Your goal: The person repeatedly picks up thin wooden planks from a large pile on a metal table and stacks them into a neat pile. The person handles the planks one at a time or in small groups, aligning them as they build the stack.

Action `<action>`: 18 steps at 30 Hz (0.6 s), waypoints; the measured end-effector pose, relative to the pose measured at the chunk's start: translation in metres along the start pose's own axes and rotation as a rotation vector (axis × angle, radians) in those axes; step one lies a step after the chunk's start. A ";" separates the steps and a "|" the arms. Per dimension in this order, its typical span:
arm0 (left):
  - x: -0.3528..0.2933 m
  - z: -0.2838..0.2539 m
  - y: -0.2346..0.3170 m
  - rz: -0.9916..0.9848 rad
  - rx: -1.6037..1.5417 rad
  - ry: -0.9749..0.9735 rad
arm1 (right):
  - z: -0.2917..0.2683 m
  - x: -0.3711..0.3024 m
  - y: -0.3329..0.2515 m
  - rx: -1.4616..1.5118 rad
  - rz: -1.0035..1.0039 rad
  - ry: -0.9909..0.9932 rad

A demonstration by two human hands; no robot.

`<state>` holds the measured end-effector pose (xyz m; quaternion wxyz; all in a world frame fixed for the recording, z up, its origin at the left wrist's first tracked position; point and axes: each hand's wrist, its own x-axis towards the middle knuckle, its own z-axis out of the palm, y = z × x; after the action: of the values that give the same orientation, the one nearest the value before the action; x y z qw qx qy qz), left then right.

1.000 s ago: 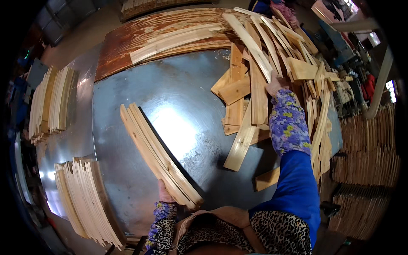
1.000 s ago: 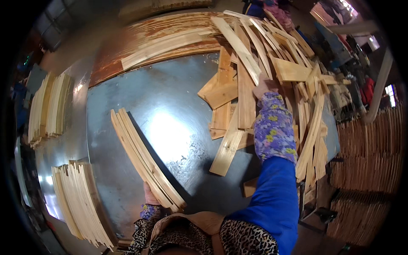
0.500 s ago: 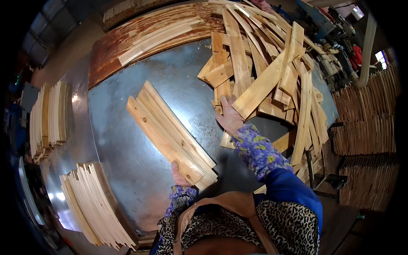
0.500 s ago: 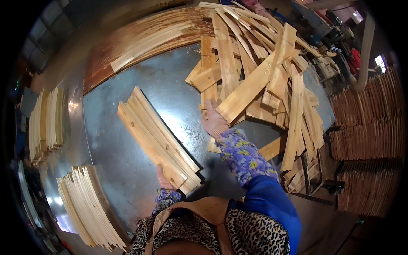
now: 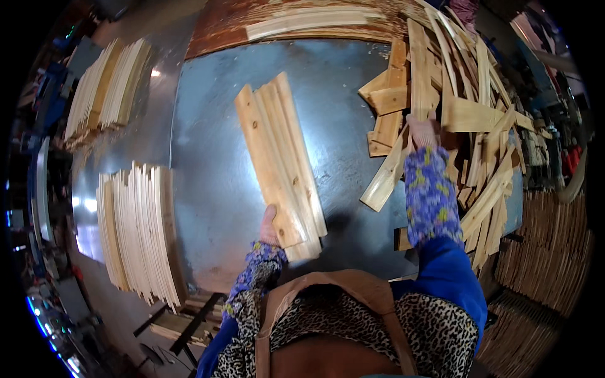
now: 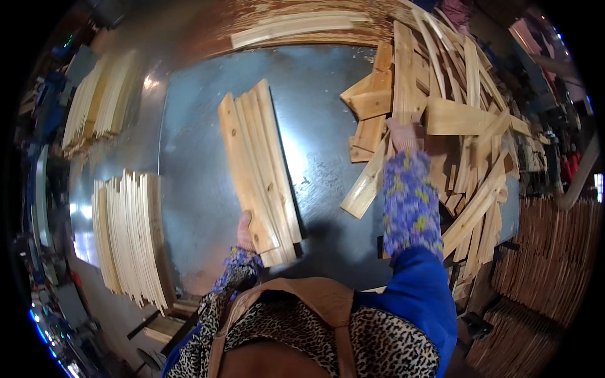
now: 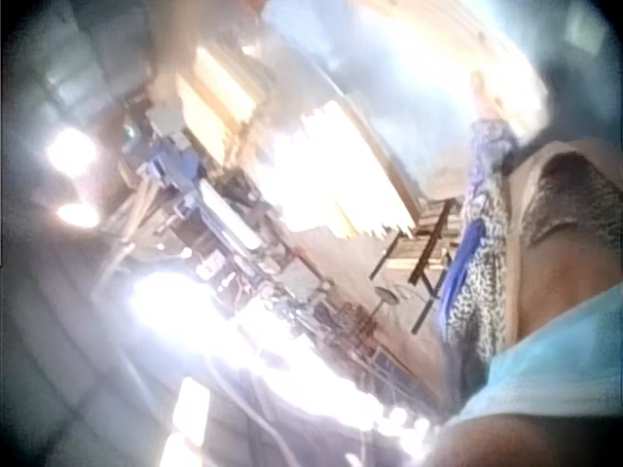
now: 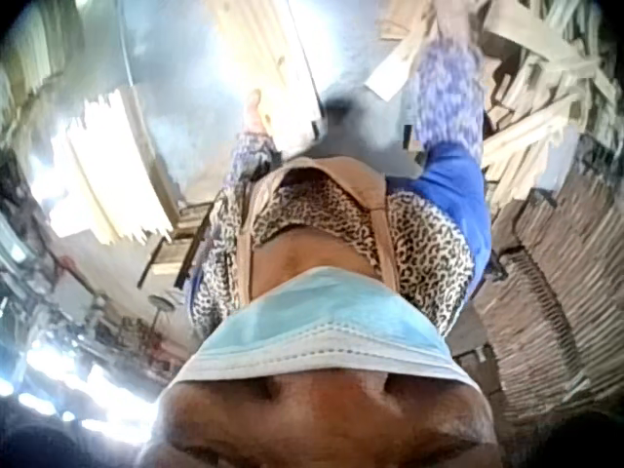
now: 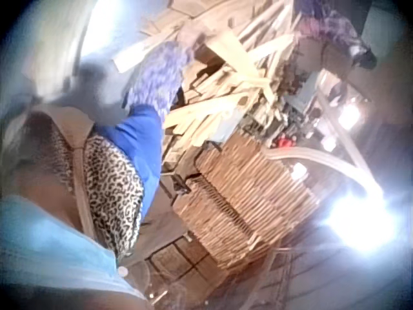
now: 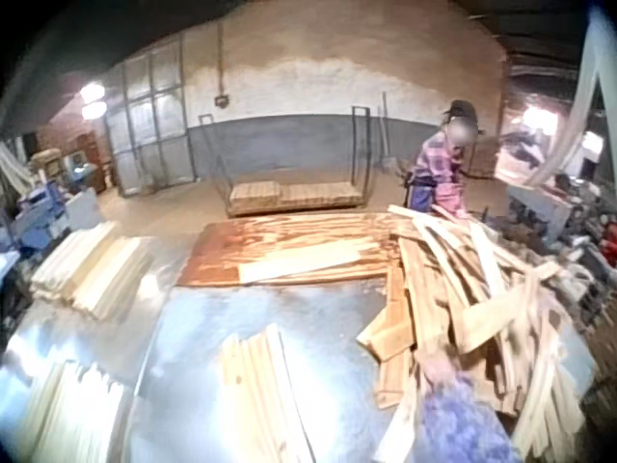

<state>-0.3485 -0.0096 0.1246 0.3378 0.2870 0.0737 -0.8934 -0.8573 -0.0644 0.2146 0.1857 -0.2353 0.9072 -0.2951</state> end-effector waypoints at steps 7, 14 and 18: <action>-0.014 0.018 -0.004 0.008 0.121 0.104 | 0.083 -0.276 0.018 0.187 -0.323 -0.726; -0.106 0.015 0.042 -0.040 0.104 0.006 | 0.111 -0.367 -0.034 -0.275 -0.538 -1.054; -0.180 0.023 0.088 0.281 0.768 0.076 | 0.126 -0.377 -0.045 -0.179 -0.720 -0.918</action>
<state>-0.1934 0.0169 0.2499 0.3217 0.4324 -0.2926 -0.7899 -0.4735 0.0497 0.2217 0.4271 -0.6468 0.6184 -0.1300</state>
